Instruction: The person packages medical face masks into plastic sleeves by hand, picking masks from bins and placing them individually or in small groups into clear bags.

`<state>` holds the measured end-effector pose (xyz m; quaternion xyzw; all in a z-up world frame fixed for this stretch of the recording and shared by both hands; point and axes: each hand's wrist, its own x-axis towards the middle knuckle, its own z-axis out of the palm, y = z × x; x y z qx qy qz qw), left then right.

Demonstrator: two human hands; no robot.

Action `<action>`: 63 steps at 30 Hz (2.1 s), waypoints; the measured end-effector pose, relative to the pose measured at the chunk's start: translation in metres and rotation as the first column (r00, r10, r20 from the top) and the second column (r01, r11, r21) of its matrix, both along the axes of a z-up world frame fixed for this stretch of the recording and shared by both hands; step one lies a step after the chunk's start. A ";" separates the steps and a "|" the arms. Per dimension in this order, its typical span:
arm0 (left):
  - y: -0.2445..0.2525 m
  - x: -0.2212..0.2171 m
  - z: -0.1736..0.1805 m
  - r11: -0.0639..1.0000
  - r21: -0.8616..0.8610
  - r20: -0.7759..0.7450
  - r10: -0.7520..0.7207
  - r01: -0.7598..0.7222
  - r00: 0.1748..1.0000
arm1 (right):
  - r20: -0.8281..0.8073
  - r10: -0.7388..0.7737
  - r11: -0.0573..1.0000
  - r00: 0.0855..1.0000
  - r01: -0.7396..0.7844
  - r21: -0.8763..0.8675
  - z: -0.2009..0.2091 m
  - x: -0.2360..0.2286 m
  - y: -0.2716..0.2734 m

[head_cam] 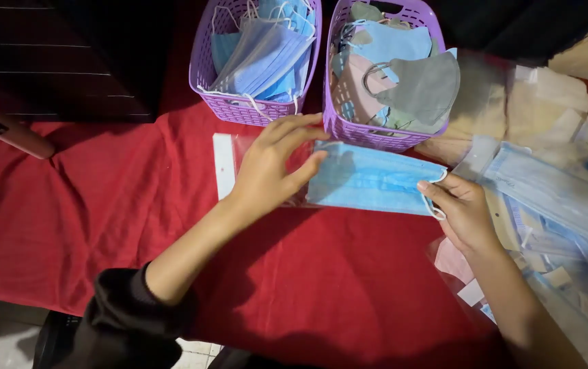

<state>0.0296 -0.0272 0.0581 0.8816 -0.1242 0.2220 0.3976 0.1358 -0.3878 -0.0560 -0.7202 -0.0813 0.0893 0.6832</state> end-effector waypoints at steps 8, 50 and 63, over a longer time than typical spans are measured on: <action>-0.046 -0.052 -0.037 0.489 -0.866 -0.433 -0.619 -0.110 0.655 | -0.068 -0.035 0.995 0.997 0.041 0.087 0.019 -0.011 0.012; -0.061 -0.048 -0.055 0.609 -0.778 -0.154 -0.423 0.155 0.893 | 0.322 0.019 0.990 0.946 0.027 -0.138 0.071 -0.058 0.079; -0.060 -0.053 -0.060 0.592 -0.803 -0.139 -0.308 0.076 0.941 | 0.535 0.253 0.951 0.806 -0.106 -0.291 0.110 -0.047 0.087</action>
